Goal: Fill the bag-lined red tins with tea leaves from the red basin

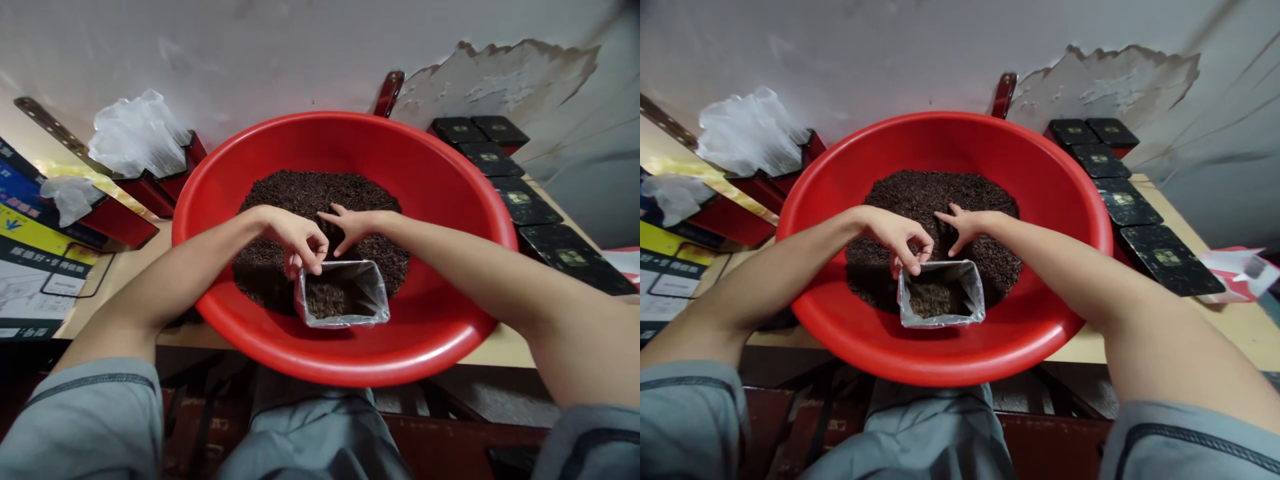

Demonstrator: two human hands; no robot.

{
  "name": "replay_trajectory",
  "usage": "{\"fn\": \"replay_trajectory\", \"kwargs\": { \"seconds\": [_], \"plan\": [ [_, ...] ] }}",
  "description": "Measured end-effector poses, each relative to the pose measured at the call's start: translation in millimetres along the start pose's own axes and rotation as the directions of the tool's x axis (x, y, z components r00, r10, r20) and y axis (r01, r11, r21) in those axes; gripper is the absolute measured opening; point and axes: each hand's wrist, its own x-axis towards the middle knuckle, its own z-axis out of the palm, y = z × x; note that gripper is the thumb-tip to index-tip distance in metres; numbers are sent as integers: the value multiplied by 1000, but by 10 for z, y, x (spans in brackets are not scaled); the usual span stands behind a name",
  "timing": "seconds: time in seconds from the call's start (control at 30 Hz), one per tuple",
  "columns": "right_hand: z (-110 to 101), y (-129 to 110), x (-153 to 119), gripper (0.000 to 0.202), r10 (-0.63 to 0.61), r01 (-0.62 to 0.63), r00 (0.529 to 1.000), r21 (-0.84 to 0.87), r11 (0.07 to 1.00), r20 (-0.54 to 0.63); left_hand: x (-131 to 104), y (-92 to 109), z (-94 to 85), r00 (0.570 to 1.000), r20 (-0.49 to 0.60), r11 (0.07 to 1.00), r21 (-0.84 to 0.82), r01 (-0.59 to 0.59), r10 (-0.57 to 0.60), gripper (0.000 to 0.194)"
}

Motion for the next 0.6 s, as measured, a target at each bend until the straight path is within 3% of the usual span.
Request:
{"fn": "replay_trajectory", "kwargs": {
  "seconds": [0.07,0.17,0.23,0.3,0.37,0.47,0.6],
  "plan": [
    [217,-110,45,131,39,-38,998,-18,999,49,-1,-65,-76,997,-79,1000,28,6,-4,33],
    [396,-258,47,101,114,-114,993,-2,993,-5,-18,-139,-173,977,-215,997,72,29,-13,32],
    [452,-311,30,101,83,-83,994,9,997,-68,-14,-121,-144,991,-128,996,83,35,-24,34],
    [490,-332,29,117,55,-56,992,1,998,-110,8,-55,-45,1000,5,997,79,24,-25,35],
    [521,-331,57,125,68,-70,986,-10,997,-152,33,21,66,998,68,998,67,14,-18,37],
    [550,-313,151,116,89,-93,977,-12,996,-193,40,93,146,998,49,997,76,24,-27,34],
    [552,-310,352,106,68,-80,958,-31,996,-279,0,121,115,997,-32,989,128,80,-76,24]
  ]
}}
